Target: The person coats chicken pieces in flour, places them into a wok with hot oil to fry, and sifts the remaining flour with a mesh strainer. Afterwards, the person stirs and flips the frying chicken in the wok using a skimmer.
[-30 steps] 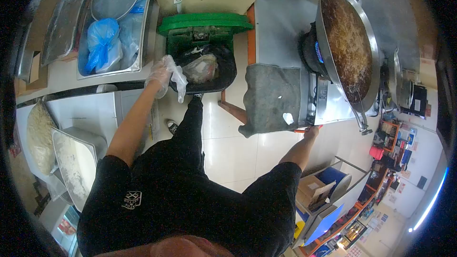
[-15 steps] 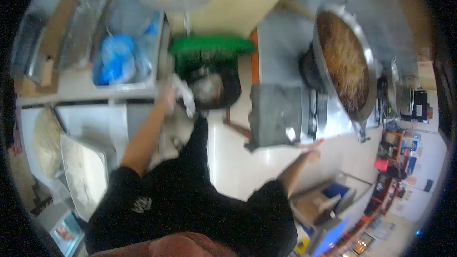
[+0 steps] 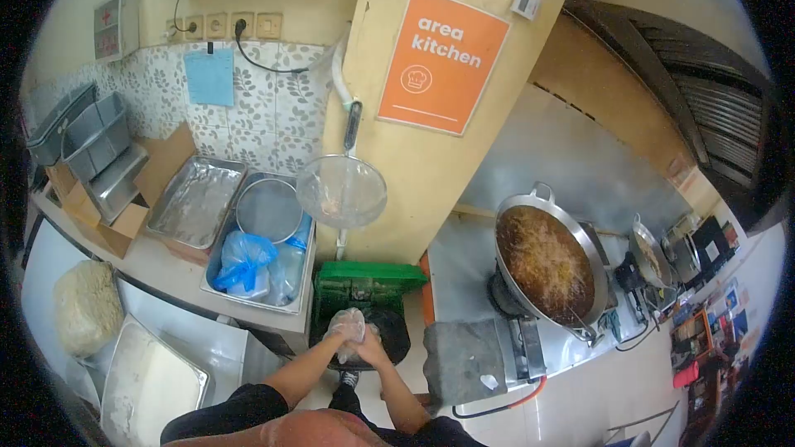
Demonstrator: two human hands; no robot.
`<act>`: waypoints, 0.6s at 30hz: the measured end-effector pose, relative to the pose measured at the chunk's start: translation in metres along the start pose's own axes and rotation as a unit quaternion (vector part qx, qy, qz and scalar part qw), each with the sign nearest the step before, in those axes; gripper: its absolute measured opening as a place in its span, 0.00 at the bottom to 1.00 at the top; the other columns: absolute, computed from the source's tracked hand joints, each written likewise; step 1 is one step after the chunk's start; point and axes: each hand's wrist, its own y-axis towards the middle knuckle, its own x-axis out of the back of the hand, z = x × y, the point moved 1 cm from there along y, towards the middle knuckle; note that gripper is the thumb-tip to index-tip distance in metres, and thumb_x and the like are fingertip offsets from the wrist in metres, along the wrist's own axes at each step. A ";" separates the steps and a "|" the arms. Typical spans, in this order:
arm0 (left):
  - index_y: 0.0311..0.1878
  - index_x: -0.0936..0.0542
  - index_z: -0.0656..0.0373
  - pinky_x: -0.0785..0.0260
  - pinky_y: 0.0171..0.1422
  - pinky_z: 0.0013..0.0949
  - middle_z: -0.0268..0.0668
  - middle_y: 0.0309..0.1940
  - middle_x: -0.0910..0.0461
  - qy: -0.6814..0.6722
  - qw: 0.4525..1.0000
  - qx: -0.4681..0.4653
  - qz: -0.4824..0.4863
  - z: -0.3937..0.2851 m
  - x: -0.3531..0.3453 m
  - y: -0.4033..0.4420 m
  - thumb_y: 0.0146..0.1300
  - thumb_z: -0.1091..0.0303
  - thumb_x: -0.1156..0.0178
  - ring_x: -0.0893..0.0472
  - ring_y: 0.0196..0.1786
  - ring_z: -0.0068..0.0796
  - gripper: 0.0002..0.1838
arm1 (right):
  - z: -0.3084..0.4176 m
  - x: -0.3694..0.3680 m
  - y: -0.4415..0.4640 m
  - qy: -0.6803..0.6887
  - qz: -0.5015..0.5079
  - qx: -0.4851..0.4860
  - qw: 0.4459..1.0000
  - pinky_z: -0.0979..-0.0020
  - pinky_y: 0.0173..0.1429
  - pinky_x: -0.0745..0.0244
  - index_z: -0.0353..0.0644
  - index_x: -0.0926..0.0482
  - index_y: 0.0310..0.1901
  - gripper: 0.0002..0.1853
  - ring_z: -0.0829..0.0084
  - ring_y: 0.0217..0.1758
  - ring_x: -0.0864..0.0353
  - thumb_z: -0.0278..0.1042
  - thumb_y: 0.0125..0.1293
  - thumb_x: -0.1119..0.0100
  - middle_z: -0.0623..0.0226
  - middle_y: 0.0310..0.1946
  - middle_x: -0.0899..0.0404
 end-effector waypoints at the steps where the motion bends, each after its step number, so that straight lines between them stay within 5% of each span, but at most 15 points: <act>1: 0.42 0.21 0.57 0.33 0.59 0.36 0.46 0.48 0.22 0.046 0.999 -0.012 0.010 0.002 0.006 0.003 0.51 0.60 0.44 0.24 0.55 0.38 0.17 | -0.003 -0.002 0.006 0.052 0.053 0.009 0.997 0.65 0.57 0.32 0.38 0.33 0.55 0.30 0.59 0.55 0.27 0.40 0.51 0.34 0.56 0.47 0.25; 3: 0.42 0.20 0.55 0.32 0.58 0.35 0.45 0.49 0.23 0.131 0.990 -0.032 0.038 0.003 0.014 0.003 0.51 0.61 0.45 0.24 0.55 0.39 0.16 | 0.006 -0.003 0.012 -0.133 -0.044 0.002 0.990 0.61 0.52 0.30 0.40 0.24 0.45 0.18 0.55 0.49 0.26 0.39 0.52 0.39 0.52 0.43 0.24; 5: 0.51 0.25 0.53 0.34 0.60 0.39 0.44 0.52 0.25 -0.060 0.996 -0.051 0.039 0.047 -0.036 0.038 0.54 0.54 0.47 0.25 0.54 0.43 0.22 | -0.009 0.000 0.022 -0.363 -0.094 -0.019 0.927 0.59 0.50 0.30 0.41 0.20 0.38 0.13 0.53 0.45 0.25 0.39 0.52 0.40 0.52 0.40 0.23; 6: 0.55 0.28 0.51 0.35 0.60 0.41 0.44 0.53 0.25 -0.163 0.984 -0.050 0.041 0.068 -0.083 0.064 0.56 0.51 0.47 0.25 0.54 0.45 0.26 | -0.019 -0.001 0.027 -0.395 -0.178 0.031 0.901 0.56 0.46 0.29 0.43 0.18 0.31 0.11 0.52 0.37 0.25 0.40 0.52 0.42 0.52 0.34 0.22; 7: 0.56 0.27 0.50 0.37 0.61 0.41 0.43 0.54 0.25 -0.142 0.985 -0.015 -0.093 0.082 -0.140 0.090 0.59 0.50 0.52 0.26 0.55 0.42 0.25 | 0.009 -0.001 0.029 -0.354 -0.169 0.010 0.920 0.55 0.45 0.29 0.43 0.18 0.32 0.10 0.52 0.37 0.23 0.39 0.51 0.42 0.52 0.32 0.21; 9: 0.53 0.23 0.52 0.35 0.58 0.40 0.43 0.50 0.22 -0.168 0.984 0.048 -0.024 0.061 -0.104 0.062 0.57 0.49 0.48 0.24 0.53 0.39 0.24 | -0.019 0.001 0.053 -0.367 -0.117 -0.122 0.915 0.54 0.45 0.27 0.41 0.19 0.33 0.11 0.50 0.41 0.21 0.37 0.51 0.43 0.49 0.36 0.20; 10: 0.49 0.21 0.54 0.34 0.56 0.39 0.42 0.48 0.21 -0.231 0.973 0.017 0.014 0.060 -0.106 0.058 0.55 0.51 0.46 0.23 0.49 0.35 0.22 | -0.090 0.010 0.062 -0.431 -0.142 0.009 0.891 0.55 0.45 0.26 0.40 0.19 0.34 0.11 0.49 0.40 0.21 0.36 0.50 0.42 0.49 0.37 0.21; 11: 0.47 0.20 0.54 0.34 0.54 0.39 0.40 0.48 0.21 -0.294 0.950 -0.032 0.102 0.064 -0.126 0.060 0.56 0.52 0.46 0.23 0.47 0.33 0.21 | -0.102 0.020 0.072 -0.464 -0.057 -0.081 0.880 0.57 0.43 0.24 0.40 0.20 0.33 0.11 0.51 0.38 0.20 0.36 0.49 0.41 0.50 0.34 0.20; 14: 0.62 0.32 0.55 0.42 0.65 0.34 0.42 0.59 0.30 -0.204 0.921 -0.186 0.274 0.047 -0.074 0.057 0.66 0.52 0.54 0.32 0.62 0.35 0.25 | -0.150 0.040 0.089 -0.455 -0.038 -0.202 0.866 0.62 0.37 0.21 0.36 0.20 0.32 0.12 0.57 0.32 0.17 0.38 0.54 0.41 0.52 0.29 0.19; 17: 0.67 0.39 0.54 0.49 0.70 0.34 0.45 0.65 0.38 -0.316 0.913 -0.070 0.249 0.055 -0.012 0.038 0.68 0.52 0.56 0.39 0.67 0.38 0.28 | -0.098 0.035 0.108 -0.491 -0.090 -0.425 0.755 0.66 0.37 0.20 0.36 0.20 0.37 0.17 0.60 0.36 0.16 0.44 0.60 0.44 0.52 0.38 0.19; 18: 0.67 0.40 0.54 0.49 0.70 0.35 0.46 0.65 0.39 -0.324 0.918 -0.078 0.216 0.061 0.004 0.030 0.68 0.52 0.56 0.39 0.67 0.38 0.28 | -0.106 0.036 0.115 -0.501 -0.091 -0.434 0.743 0.65 0.37 0.20 0.36 0.20 0.38 0.17 0.60 0.36 0.17 0.44 0.60 0.44 0.52 0.38 0.19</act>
